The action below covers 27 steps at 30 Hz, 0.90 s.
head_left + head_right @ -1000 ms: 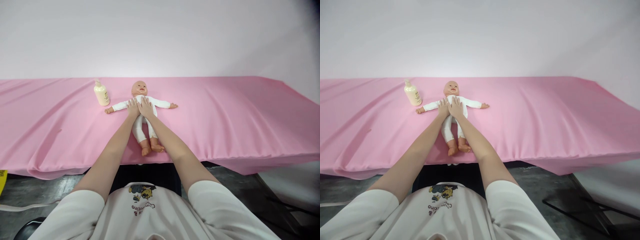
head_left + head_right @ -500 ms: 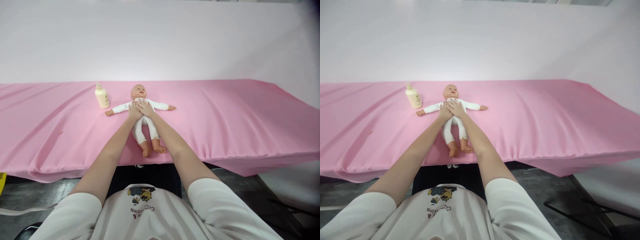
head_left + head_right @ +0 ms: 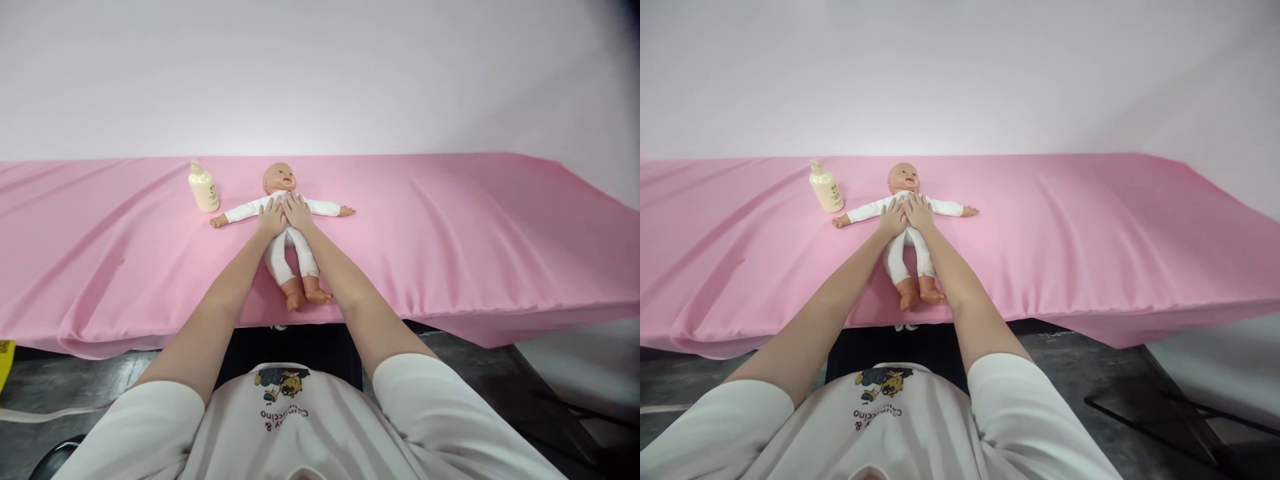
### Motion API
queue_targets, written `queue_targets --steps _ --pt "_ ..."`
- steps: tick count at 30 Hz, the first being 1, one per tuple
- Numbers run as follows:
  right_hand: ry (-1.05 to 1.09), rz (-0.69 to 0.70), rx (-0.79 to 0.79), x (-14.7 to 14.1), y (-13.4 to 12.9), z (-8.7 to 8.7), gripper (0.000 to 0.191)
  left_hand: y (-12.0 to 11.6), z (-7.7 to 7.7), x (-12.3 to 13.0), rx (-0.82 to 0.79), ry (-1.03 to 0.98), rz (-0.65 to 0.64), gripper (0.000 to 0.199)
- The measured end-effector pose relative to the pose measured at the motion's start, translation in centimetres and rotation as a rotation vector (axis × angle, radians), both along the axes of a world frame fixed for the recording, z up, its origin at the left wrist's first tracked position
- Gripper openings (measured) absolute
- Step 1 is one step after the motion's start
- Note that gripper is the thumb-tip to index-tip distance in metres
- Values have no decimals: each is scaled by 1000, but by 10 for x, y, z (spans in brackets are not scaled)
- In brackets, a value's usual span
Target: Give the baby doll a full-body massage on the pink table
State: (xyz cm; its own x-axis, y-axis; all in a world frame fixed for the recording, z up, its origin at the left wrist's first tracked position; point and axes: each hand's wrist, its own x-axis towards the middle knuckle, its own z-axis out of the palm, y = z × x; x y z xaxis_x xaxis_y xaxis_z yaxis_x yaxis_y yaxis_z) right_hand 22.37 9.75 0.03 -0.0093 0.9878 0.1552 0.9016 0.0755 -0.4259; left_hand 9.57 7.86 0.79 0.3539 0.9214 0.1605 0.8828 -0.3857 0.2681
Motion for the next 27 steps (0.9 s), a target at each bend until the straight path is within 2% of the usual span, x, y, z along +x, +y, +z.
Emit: queue_targets --steps 5,8,14,18,20,23,27 --pt "18 -67 -11 -3 -7 -2 71 0 -2 1 -49 -105 205 64" --pt "0 -99 -21 -6 -15 -2 74 0 -4 1 -49 -141 281 65" --pt "-72 -136 -30 -12 -36 2 76 0 -8 4 -22 -143 316 66" --pt "-53 -173 -15 -17 -40 -1 75 0 -8 4 -1 -107 322 66" --pt "-28 -193 -30 -20 -38 -2 76 0 -6 2 25 -75 256 67" --pt "-22 -200 -33 -21 -36 -2 74 -2 -3 -4 59 -35 52 64" --pt "-107 -80 16 -17 -38 4 65 -3 -1 -10 102 -3 -204 63"
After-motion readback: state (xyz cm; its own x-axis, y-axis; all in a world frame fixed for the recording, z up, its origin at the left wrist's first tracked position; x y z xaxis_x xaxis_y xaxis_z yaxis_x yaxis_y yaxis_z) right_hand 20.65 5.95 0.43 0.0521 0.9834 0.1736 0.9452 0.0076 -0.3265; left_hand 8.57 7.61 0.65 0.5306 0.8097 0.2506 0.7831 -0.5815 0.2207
